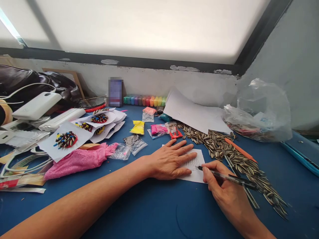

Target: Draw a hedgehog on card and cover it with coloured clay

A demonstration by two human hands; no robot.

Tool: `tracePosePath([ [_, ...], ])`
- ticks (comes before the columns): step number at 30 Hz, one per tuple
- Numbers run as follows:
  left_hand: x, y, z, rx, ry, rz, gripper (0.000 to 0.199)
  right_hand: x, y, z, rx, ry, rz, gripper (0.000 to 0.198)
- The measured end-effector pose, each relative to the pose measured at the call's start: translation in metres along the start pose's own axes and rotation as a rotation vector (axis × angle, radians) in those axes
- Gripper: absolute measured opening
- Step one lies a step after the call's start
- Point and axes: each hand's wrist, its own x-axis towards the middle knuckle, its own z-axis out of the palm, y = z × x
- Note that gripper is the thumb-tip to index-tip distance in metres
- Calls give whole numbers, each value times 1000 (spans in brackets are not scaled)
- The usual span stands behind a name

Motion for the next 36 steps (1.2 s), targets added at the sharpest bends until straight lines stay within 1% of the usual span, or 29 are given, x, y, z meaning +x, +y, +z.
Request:
tracePosePath([
  [8, -1, -1, 2, 21, 35, 14, 66, 2, -3, 0, 15, 14, -17, 27],
  [13, 0, -1, 2, 29, 31, 13, 66, 2, -1, -3, 33, 82, 52, 29],
  [16, 0, -1, 1, 29, 28, 12, 66, 2, -2, -3, 22, 70, 74, 30],
  [27, 0, -1, 3, 31, 32, 4, 67, 1, 0, -1, -14, 36, 31, 27],
  [33, 0, 0, 3, 29, 31, 4, 66, 2, 1, -1, -75, 81, -13, 23],
  [36, 0, 0, 3, 31, 30, 3, 67, 1, -1, -2, -66, 75, -17, 24],
])
